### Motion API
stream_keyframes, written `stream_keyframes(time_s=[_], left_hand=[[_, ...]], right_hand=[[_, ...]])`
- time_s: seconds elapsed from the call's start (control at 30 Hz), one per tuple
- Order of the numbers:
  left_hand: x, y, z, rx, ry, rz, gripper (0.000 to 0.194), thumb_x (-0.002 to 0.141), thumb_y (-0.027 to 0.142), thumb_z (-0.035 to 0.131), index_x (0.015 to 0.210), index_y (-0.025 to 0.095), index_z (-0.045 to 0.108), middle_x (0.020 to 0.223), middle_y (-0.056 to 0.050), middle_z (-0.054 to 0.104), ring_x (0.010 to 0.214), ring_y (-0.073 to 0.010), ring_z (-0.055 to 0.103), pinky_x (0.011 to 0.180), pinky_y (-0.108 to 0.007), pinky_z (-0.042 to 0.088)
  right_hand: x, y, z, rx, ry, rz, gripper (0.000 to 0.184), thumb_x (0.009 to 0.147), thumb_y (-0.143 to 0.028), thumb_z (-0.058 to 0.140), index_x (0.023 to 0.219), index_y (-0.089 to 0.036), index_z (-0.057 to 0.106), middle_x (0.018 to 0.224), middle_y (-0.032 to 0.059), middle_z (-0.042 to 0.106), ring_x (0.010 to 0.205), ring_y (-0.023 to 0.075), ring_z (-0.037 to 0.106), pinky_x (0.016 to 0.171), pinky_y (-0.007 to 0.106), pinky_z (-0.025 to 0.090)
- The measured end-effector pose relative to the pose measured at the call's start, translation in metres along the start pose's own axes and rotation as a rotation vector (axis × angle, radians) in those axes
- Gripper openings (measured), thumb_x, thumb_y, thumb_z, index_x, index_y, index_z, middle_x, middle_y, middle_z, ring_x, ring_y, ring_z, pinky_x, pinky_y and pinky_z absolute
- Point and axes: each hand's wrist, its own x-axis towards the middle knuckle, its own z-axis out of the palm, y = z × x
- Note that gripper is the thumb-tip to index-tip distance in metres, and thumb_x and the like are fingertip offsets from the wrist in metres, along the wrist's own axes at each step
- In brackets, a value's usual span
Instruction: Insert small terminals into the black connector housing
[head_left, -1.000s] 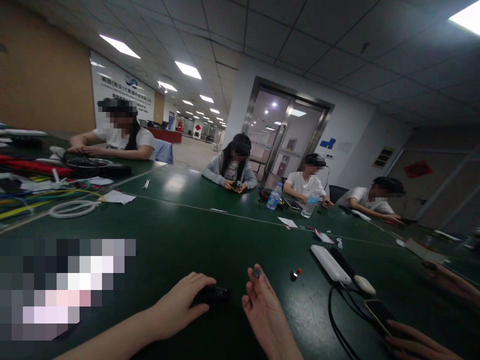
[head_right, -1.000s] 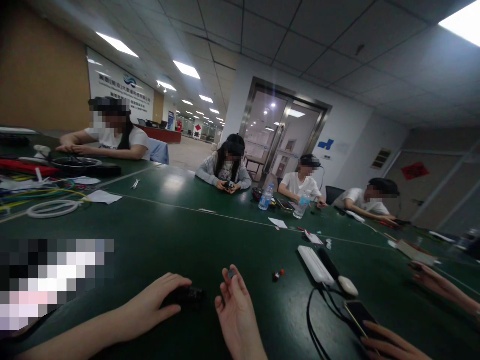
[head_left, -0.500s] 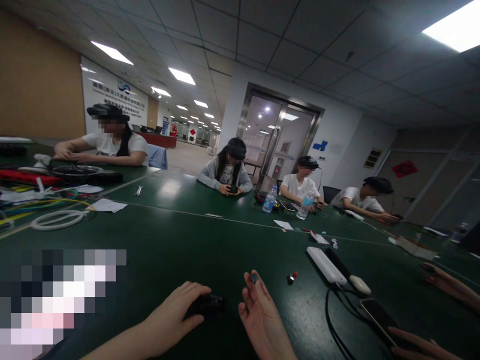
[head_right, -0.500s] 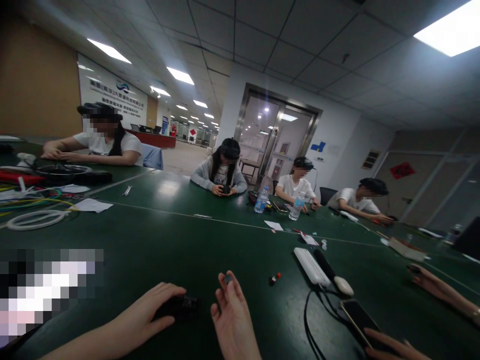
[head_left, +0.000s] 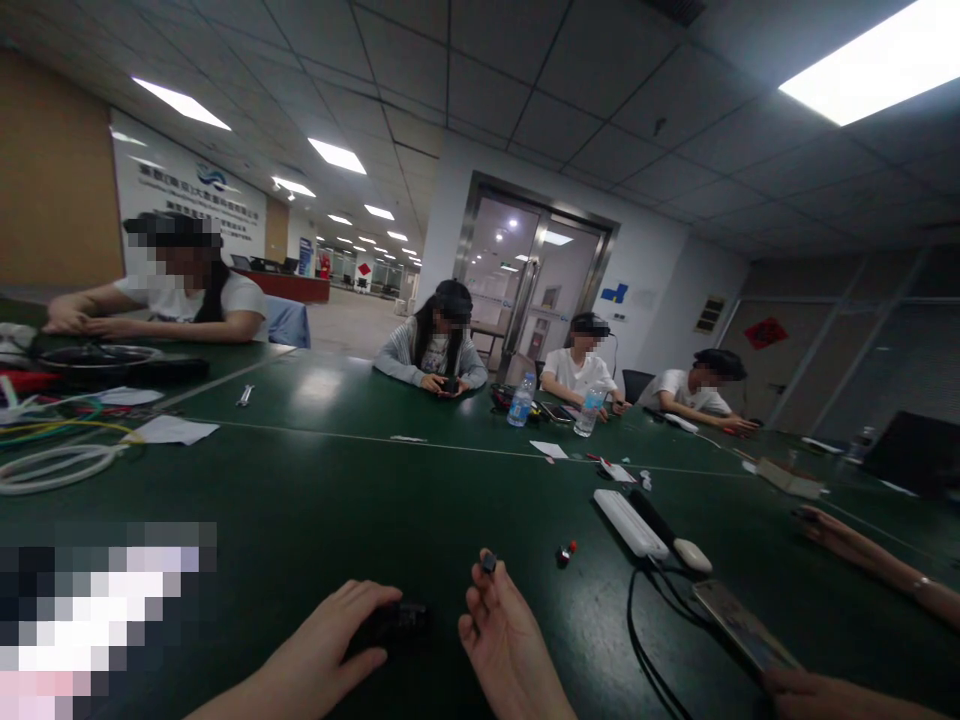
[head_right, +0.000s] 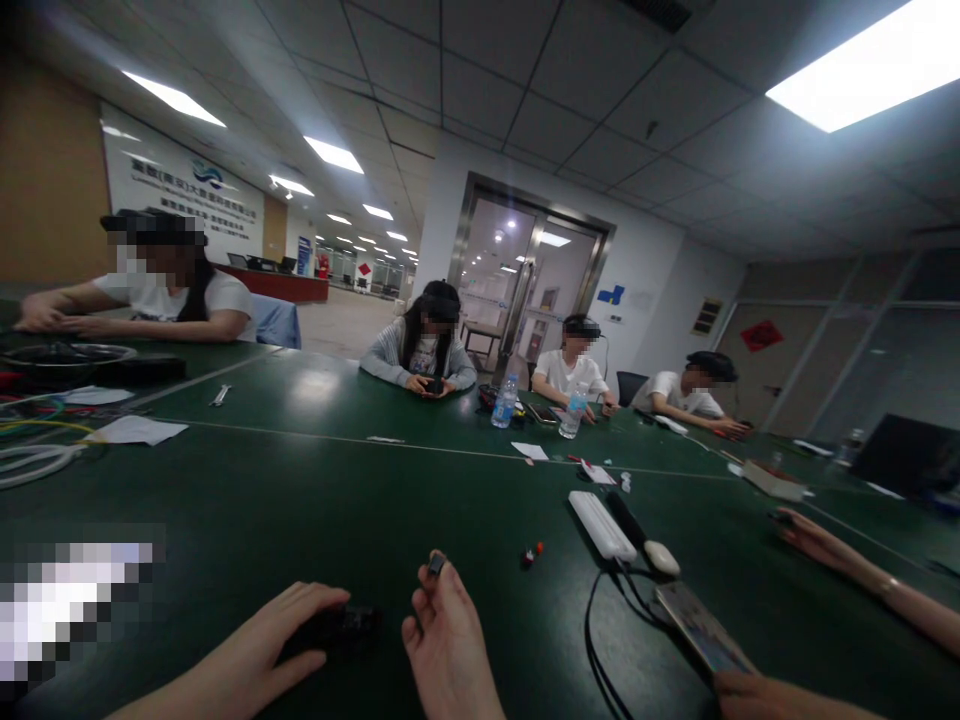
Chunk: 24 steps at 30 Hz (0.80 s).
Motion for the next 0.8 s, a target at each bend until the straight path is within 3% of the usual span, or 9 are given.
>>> stream_keyframes(time_s=[0.2, 0.43, 0.8], left_hand=[[-0.0002, 0.0006, 0.0036, 0.016, 0.057, -0.008, 0.041, 0.071, 0.024, 0.053, 0.112, 0.029, 0.049, 0.112, 0.0, 0.055, 0.104, -0.0196, 0.047, 0.095, -0.036, 0.033], [-0.0002, 0.0018, 0.0, -0.014, 0.003, -0.017, 0.04, 0.073, 0.026, 0.053, 0.113, 0.028, 0.049, 0.115, 0.0, 0.054, 0.107, -0.0213, 0.046, 0.096, -0.036, 0.033], [-0.0003, -0.002, 0.0015, 0.002, 0.008, -0.023, 0.041, 0.073, 0.026, 0.053, 0.114, 0.029, 0.048, 0.117, 0.0, 0.052, 0.109, -0.021, 0.045, 0.098, -0.036, 0.031]], right_hand=[[0.0006, -0.0002, 0.0014, -0.008, 0.014, 0.025, 0.03, 0.058, -0.034, 0.072, 0.083, -0.022, 0.063, 0.071, -0.0028, 0.063, 0.058, 0.0079, 0.055, 0.053, 0.021, 0.04], [0.0018, -0.0009, 0.0024, 0.006, 0.047, 0.023, 0.029, 0.057, -0.031, 0.073, 0.082, -0.021, 0.063, 0.071, -0.0026, 0.064, 0.057, 0.0078, 0.055, 0.05, 0.02, 0.04], [0.0026, 0.0002, -0.0011, 0.01, -0.009, 0.02, 0.032, 0.059, -0.03, 0.073, 0.087, -0.021, 0.062, 0.076, -0.0022, 0.066, 0.059, 0.0076, 0.056, 0.052, 0.02, 0.041]])
